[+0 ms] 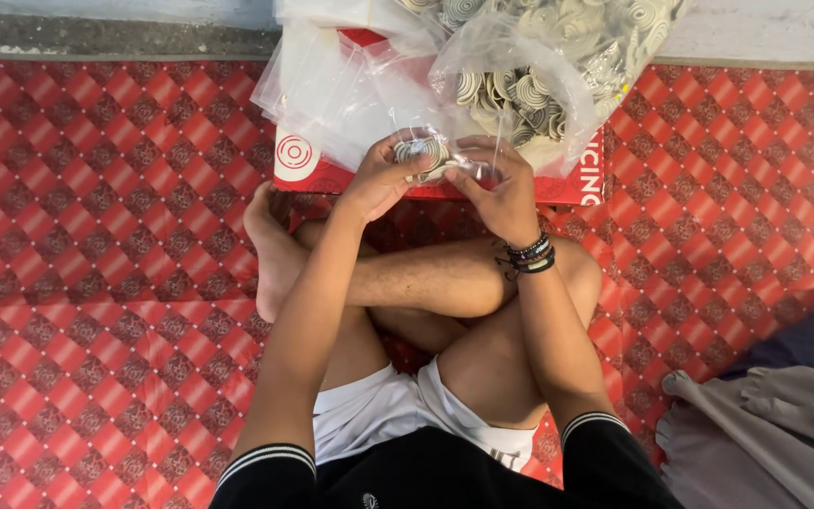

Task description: A person sitting on the floor packs small decorative rings into a plastic bag.

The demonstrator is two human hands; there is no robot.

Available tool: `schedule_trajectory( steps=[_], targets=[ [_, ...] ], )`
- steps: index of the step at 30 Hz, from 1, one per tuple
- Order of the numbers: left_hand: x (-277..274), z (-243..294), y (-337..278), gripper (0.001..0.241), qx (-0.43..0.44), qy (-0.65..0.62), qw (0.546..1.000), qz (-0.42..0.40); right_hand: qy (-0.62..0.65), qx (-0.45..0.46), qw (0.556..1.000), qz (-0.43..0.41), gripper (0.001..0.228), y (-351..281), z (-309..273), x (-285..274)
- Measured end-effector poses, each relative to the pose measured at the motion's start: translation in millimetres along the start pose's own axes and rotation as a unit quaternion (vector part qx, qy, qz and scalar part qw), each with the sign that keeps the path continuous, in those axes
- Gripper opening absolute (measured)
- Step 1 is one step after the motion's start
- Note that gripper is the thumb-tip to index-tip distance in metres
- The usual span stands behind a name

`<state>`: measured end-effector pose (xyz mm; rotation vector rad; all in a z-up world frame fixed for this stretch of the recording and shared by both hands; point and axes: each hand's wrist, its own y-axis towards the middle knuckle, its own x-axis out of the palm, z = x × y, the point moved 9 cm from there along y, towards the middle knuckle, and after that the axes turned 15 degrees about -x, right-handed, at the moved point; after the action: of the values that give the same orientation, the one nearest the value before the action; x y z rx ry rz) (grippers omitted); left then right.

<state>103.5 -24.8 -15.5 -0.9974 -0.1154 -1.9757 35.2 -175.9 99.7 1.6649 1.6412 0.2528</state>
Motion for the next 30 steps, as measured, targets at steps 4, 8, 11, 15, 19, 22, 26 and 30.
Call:
schedule_trajectory(
  steps=[4, 8, 11, 15, 19, 22, 26, 30],
  targets=[
    [-4.5, -1.5, 1.9, 0.041, 0.0, -0.014, 1.0, 0.0, -0.012, 0.001, 1.0, 0.013, 0.016, -1.8, 4.0, 0.7],
    [-7.1, -3.7, 5.0, 0.042, 0.004, -0.017, 1.0, 0.008, 0.007, -0.005, 1.0, -0.011, 0.009, 1.8, -5.2, 5.1],
    [-12.3, -5.8, 6.1, 0.043, 0.006, -0.018, 1.0, 0.006, 0.03, -0.015, 0.999, -0.037, 0.012, 3.9, -13.6, 11.2],
    [-18.1, -9.7, 12.7, 0.047, 0.0, -0.018, 1.0, -0.003, 0.04, -0.02, 0.997, -0.062, 0.016, -1.3, -4.9, 15.9],
    [-10.2, -4.3, 7.0, 0.053, -0.007, -0.015, 0.999, -0.029, 0.058, -0.025, 0.997, -0.049, 0.016, -2.7, -4.3, 20.2],
    [-9.5, -7.6, 10.2, 0.057, -0.008, -0.003, 1.0, -0.02, 0.066, -0.024, 0.997, -0.031, 0.018, 5.8, -16.3, 16.9],
    [-14.6, -6.9, 5.6, 0.047, -0.015, -0.043, 0.998, 0.041, 0.017, -0.05, 0.998, 0.042, 0.007, 2.6, -1.2, 2.4],
    [-20.4, -6.6, 5.5, 0.043, -0.021, -0.053, 0.996, 0.073, 0.023, 0.002, 0.989, 0.145, 0.032, -4.6, 10.1, -26.9]
  ],
)
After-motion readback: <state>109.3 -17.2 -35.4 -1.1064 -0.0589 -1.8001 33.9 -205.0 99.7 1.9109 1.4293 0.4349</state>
